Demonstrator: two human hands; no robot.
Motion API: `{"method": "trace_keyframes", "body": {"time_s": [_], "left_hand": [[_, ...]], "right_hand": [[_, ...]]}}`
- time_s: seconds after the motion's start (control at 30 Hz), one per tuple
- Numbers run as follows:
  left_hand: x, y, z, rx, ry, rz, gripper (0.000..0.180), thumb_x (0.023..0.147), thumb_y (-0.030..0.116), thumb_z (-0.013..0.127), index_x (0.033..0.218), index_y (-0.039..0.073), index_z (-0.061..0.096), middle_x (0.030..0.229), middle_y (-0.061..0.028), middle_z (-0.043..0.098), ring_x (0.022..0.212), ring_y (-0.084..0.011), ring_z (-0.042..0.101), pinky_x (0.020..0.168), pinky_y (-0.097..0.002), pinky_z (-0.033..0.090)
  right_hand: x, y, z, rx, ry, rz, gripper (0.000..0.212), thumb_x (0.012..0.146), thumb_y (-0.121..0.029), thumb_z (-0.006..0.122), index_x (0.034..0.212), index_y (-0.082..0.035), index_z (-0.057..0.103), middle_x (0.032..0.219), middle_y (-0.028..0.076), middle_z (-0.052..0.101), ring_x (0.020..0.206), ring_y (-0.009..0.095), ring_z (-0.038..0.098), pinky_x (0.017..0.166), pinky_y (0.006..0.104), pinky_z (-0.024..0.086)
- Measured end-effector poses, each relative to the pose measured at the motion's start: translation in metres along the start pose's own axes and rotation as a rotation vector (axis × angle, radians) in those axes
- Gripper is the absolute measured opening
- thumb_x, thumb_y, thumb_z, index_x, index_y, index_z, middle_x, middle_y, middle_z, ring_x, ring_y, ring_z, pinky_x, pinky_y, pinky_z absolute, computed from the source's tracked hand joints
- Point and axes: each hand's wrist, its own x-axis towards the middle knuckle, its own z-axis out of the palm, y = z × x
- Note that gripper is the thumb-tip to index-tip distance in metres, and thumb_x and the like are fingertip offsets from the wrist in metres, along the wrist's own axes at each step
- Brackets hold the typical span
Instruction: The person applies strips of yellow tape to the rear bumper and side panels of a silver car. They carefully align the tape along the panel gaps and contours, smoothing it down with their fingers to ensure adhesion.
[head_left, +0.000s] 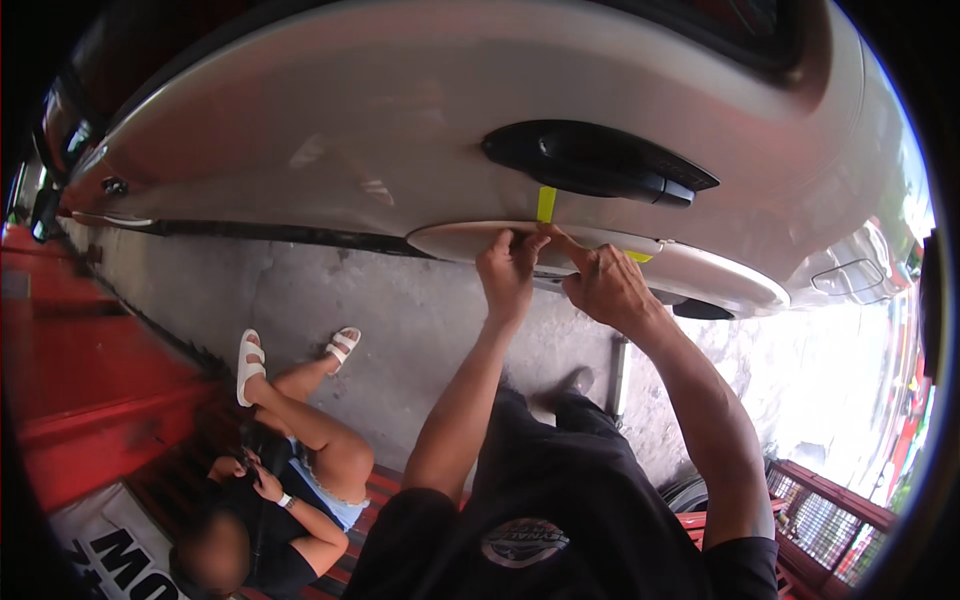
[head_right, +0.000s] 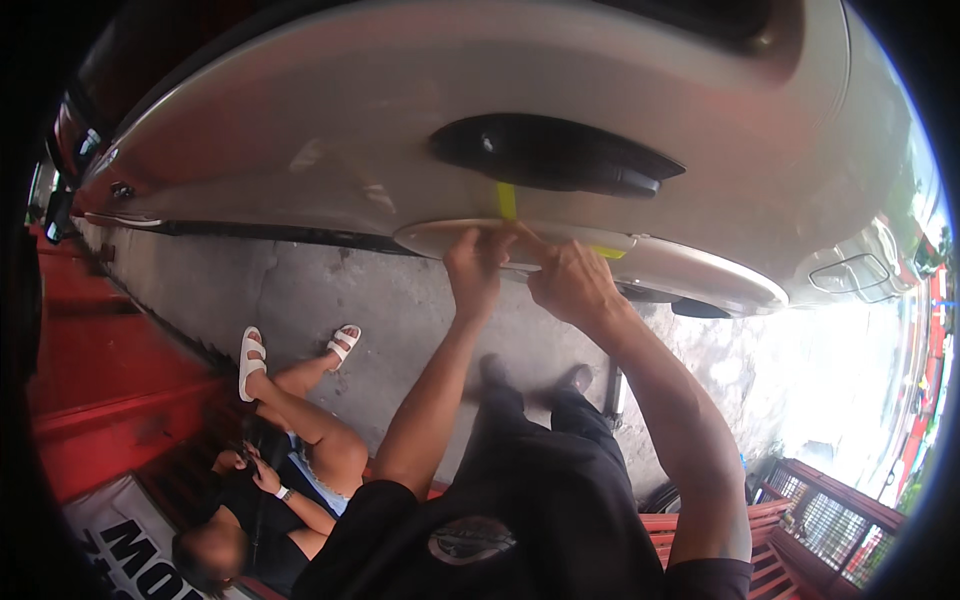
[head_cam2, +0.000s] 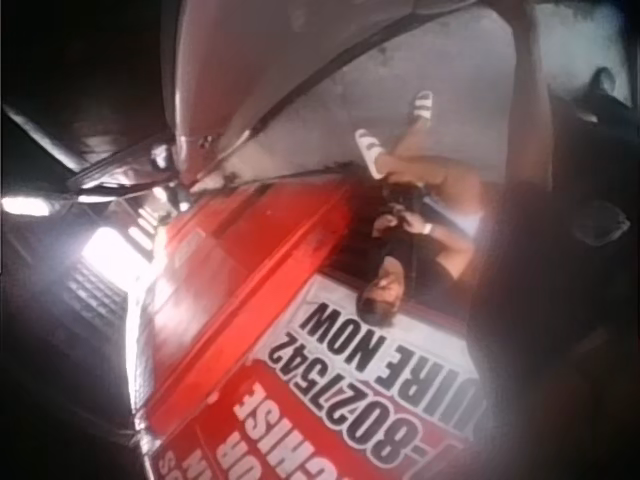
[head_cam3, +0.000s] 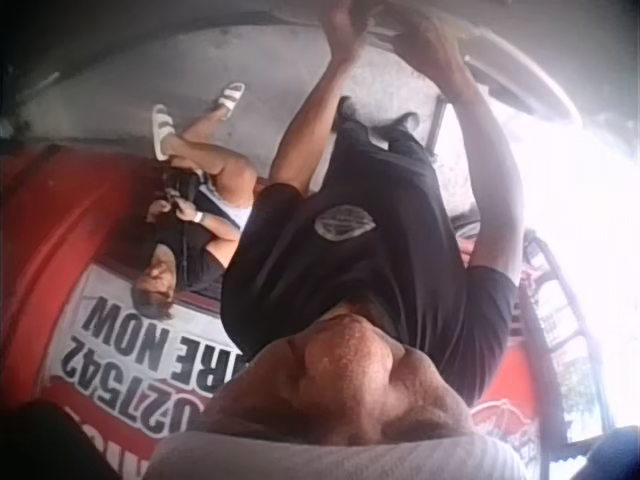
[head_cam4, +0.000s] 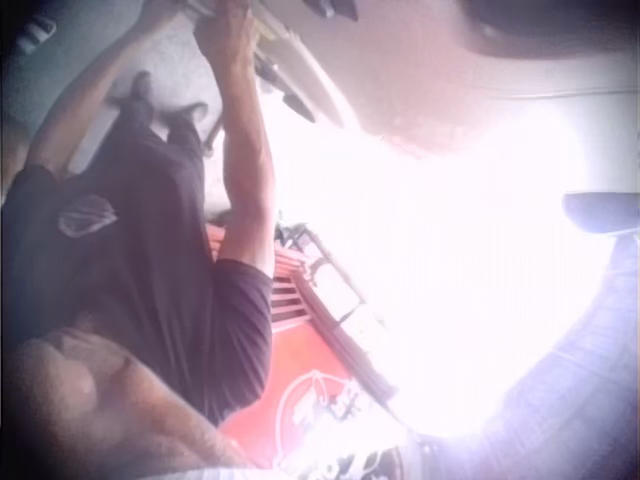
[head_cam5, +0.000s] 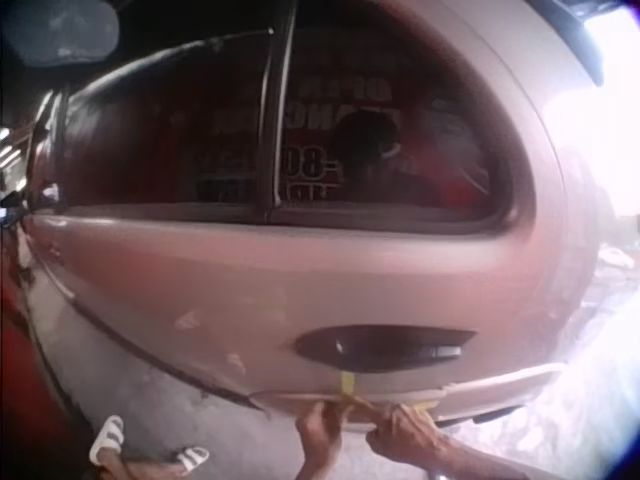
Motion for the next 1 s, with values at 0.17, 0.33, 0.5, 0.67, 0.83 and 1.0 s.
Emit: {"method": "trace_keyframes", "body": {"time_s": [0.17, 0.33, 0.5, 0.67, 0.83, 1.0], "left_hand": [[0.0, -0.004, 0.001, -0.105, 0.02, -0.03, 0.012, 0.1, 0.01, 0.074, 0.096, 0.0, 0.074, 0.08, -0.0062, 0.074, 0.069, -0.0113, 0.065, 0.065, -0.0301, 0.052], [-0.003, -0.022, 0.018, -0.173, 0.202, -0.038, 0.032, 0.089, 0.019, 0.091, 0.098, -0.001, 0.068, 0.08, -0.0126, 0.073, 0.07, -0.0209, 0.069, 0.066, -0.0371, 0.053], [-0.016, -0.018, 0.032, 0.044, 0.385, -0.088, 0.068, 0.078, 0.033, 0.099, 0.123, 0.0, 0.059, 0.111, -0.0129, 0.059, 0.102, -0.0261, 0.057, 0.092, -0.044, 0.048], [-0.018, -0.023, 0.024, 0.15, 0.425, -0.051, 0.112, 0.079, 0.042, 0.098, 0.158, -0.004, 0.034, 0.159, -0.0276, 0.037, 0.15, -0.0439, 0.035, 0.122, -0.0556, 0.03], [-0.016, -0.033, 0.016, -0.033, 0.279, -0.205, 0.138, 0.079, 0.044, 0.097, 0.171, -0.005, 0.006, 0.177, -0.0348, 0.004, 0.165, -0.05, 0.001, 0.134, -0.0584, 0.009], [-0.011, -0.052, 0.012, -0.011, 0.229, -0.061, 0.138, 0.082, 0.047, 0.095, 0.17, -0.006, 0.002, 0.176, -0.0371, -0.003, 0.166, -0.0479, -0.004, 0.134, -0.0565, 0.005]], "right_hand": [[0.013, -0.009, 0.0, 0.051, -0.094, 0.021, 0.08, 0.087, -0.009, 0.064, 0.164, -0.024, 0.048, 0.094, 0.03, 0.073, 0.094, 0.047, 0.072, 0.091, 0.0558, 0.056], [0.003, 0.004, 0.008, -0.063, 0.029, -0.048, 0.085, 0.084, -0.009, 0.06, 0.165, -0.029, 0.044, 0.077, 0.025, 0.071, 0.079, 0.046, 0.073, 0.081, 0.0573, 0.059], [-0.012, 0.016, 0.016, -0.157, 0.05, -0.089, 0.094, 0.08, -0.004, 0.062, 0.168, -0.026, 0.039, 0.088, 0.03, 0.072, 0.083, 0.048, 0.074, 0.082, 0.0576, 0.06], [-0.015, 0.017, 0.028, -0.245, 0.037, -0.072, 0.098, 0.077, 0.0, 0.062, 0.169, -0.022, 0.038, 0.13, 0.04, 0.066, 0.096, 0.051, 0.074, 0.088, 0.0585, 0.062], [-0.015, 0.001, 0.023, -0.203, -0.014, -0.022, 0.094, 0.076, 0.002, 0.063, 0.166, -0.016, 0.044, 0.14, 0.037, 0.063, 0.116, 0.05, 0.07, 0.096, 0.0572, 0.059], [-0.017, 0.003, 0.022, -0.093, 0.049, -0.069, 0.094, 0.075, 0.003, 0.063, 0.165, -0.013, 0.045, 0.143, 0.033, 0.062, 0.12, 0.05, 0.068, 0.099, 0.0534, 0.058]]}}
